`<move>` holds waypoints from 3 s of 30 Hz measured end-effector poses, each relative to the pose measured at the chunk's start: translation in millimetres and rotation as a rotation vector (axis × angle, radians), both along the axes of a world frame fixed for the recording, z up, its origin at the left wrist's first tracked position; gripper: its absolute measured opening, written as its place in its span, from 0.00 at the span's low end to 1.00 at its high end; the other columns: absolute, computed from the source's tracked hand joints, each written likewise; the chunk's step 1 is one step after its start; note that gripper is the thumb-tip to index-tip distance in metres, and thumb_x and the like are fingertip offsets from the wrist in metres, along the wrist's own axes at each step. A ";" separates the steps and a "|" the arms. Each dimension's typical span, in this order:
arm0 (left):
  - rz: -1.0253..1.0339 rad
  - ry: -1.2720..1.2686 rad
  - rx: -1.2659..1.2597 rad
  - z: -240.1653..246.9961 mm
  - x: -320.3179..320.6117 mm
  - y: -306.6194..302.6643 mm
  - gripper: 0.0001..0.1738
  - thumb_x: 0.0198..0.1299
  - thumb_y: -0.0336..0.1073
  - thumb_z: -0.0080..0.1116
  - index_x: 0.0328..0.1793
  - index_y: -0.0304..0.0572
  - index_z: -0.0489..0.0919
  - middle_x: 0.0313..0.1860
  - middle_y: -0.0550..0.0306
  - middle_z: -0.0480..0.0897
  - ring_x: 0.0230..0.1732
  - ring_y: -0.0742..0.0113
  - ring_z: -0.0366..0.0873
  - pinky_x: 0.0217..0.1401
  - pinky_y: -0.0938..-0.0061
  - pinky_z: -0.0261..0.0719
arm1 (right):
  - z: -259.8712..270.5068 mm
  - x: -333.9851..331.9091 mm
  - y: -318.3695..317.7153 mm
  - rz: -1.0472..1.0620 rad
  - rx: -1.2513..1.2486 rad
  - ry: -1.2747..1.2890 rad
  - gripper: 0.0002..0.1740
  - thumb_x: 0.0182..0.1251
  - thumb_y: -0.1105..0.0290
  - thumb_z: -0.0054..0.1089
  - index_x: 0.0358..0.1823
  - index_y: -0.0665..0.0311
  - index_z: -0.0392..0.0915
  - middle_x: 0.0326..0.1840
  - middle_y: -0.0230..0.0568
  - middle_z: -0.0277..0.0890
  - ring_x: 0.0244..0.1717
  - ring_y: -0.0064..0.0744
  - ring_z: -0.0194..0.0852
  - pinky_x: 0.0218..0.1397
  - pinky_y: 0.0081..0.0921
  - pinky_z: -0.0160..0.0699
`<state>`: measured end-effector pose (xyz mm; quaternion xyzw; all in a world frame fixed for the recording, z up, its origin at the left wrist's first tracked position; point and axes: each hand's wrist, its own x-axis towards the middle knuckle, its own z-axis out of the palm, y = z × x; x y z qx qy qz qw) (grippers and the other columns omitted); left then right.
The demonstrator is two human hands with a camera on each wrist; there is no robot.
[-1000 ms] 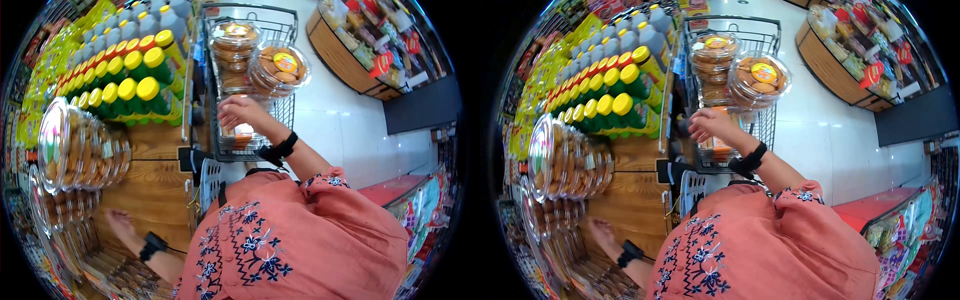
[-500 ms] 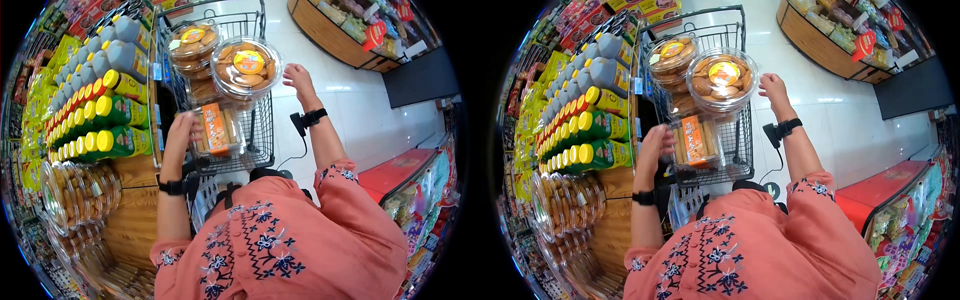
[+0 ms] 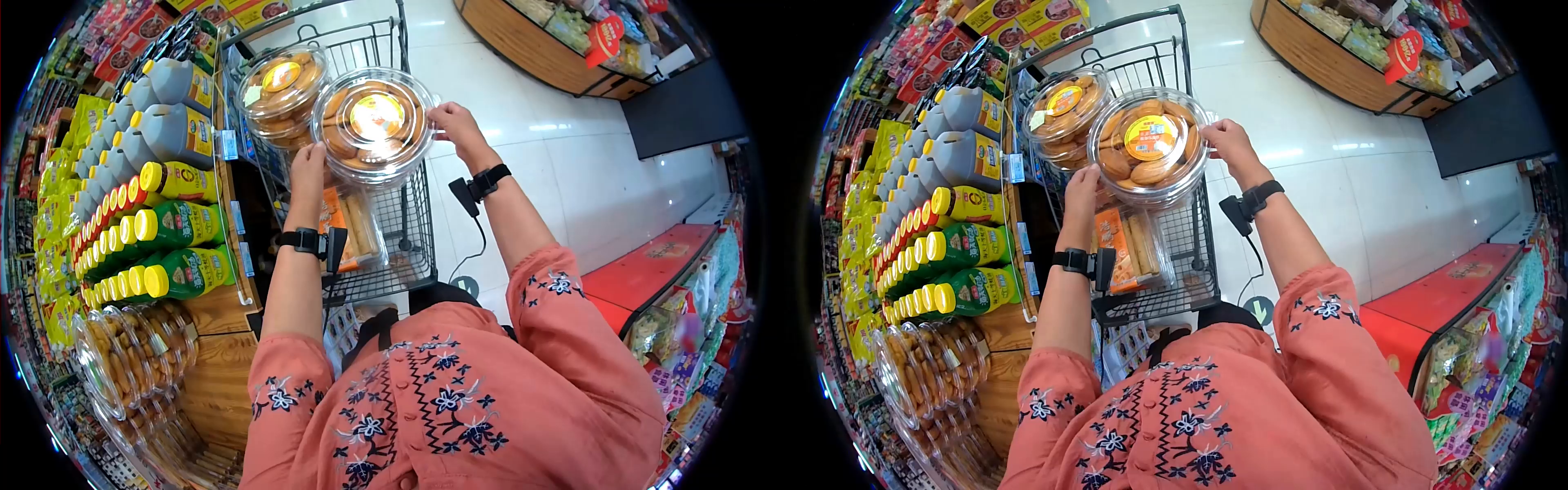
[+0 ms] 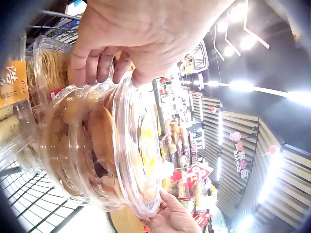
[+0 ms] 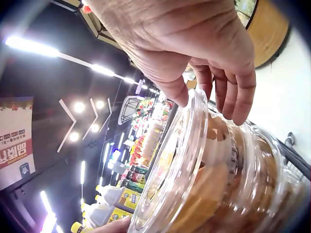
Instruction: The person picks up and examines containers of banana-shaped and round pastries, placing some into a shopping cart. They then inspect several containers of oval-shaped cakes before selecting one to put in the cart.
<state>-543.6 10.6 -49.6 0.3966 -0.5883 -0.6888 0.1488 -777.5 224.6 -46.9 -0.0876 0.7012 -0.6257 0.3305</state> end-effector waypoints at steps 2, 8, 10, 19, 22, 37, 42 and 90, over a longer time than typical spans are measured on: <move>0.061 0.025 -0.098 -5.3 -6.5 0.6 0.19 0.71 0.44 0.58 0.57 0.36 0.80 0.38 0.64 0.81 0.38 0.77 0.75 0.41 0.77 0.74 | -3.0 -0.5 -0.3 -0.009 -0.029 0.012 0.12 0.66 0.62 0.67 0.40 0.62 0.77 0.37 0.33 0.78 0.38 0.25 0.76 0.42 0.27 0.80; 0.162 0.136 -0.030 1.9 -4.3 7.9 0.17 0.70 0.42 0.60 0.55 0.36 0.82 0.37 0.66 0.80 0.37 0.78 0.74 0.41 0.80 0.73 | 1.4 2.4 -0.4 -0.011 -0.070 0.047 0.10 0.67 0.64 0.66 0.40 0.59 0.76 0.37 0.31 0.78 0.42 0.23 0.77 0.46 0.29 0.80; 0.180 0.184 0.005 13.5 1.6 15.0 0.17 0.71 0.41 0.59 0.57 0.37 0.80 0.40 0.64 0.81 0.40 0.77 0.77 0.43 0.78 0.76 | 11.8 8.5 1.7 0.002 -0.121 0.037 0.09 0.69 0.64 0.65 0.41 0.57 0.74 0.40 0.31 0.78 0.46 0.23 0.78 0.49 0.31 0.81; 0.258 0.353 0.057 75.1 67.9 49.7 0.13 0.73 0.36 0.55 0.59 0.39 0.73 0.49 0.55 0.84 0.47 0.69 0.84 0.49 0.72 0.86 | 78.3 55.5 8.9 0.154 -0.318 0.033 0.10 0.71 0.65 0.63 0.47 0.60 0.74 0.42 0.29 0.76 0.45 0.19 0.77 0.50 0.22 0.84; 0.316 0.357 0.093 82.8 106.0 63.7 0.11 0.73 0.34 0.55 0.57 0.41 0.73 0.50 0.55 0.83 0.48 0.68 0.84 0.49 0.71 0.86 | 93.8 85.4 9.0 0.213 -0.373 0.006 0.09 0.73 0.67 0.62 0.48 0.61 0.75 0.43 0.29 0.76 0.45 0.18 0.77 0.52 0.24 0.86; 0.660 0.361 0.052 122.9 305.0 133.1 0.05 0.73 0.34 0.55 0.49 0.43 0.73 0.45 0.60 0.81 0.44 0.73 0.80 0.50 0.71 0.86 | 116.7 226.1 -25.0 0.646 -0.370 -0.112 0.09 0.73 0.68 0.61 0.48 0.59 0.71 0.63 0.37 0.76 0.57 0.23 0.78 0.61 0.27 0.85; 0.824 0.380 0.014 133.8 354.9 153.9 0.05 0.73 0.34 0.55 0.48 0.43 0.73 0.45 0.60 0.81 0.43 0.72 0.80 0.50 0.72 0.83 | 129.2 279.6 -43.4 0.760 -0.408 -0.171 0.11 0.73 0.66 0.63 0.49 0.59 0.72 0.56 0.34 0.78 0.54 0.21 0.77 0.59 0.25 0.82; 1.262 0.553 -0.127 160.3 493.7 238.5 0.20 0.71 0.34 0.57 0.66 0.36 0.76 0.57 0.55 0.83 0.57 0.65 0.82 0.63 0.65 0.81 | 224.5 480.0 -146.2 1.293 -0.516 -0.145 0.07 0.77 0.68 0.59 0.48 0.61 0.73 0.37 0.24 0.73 0.35 0.11 0.68 0.39 0.12 0.69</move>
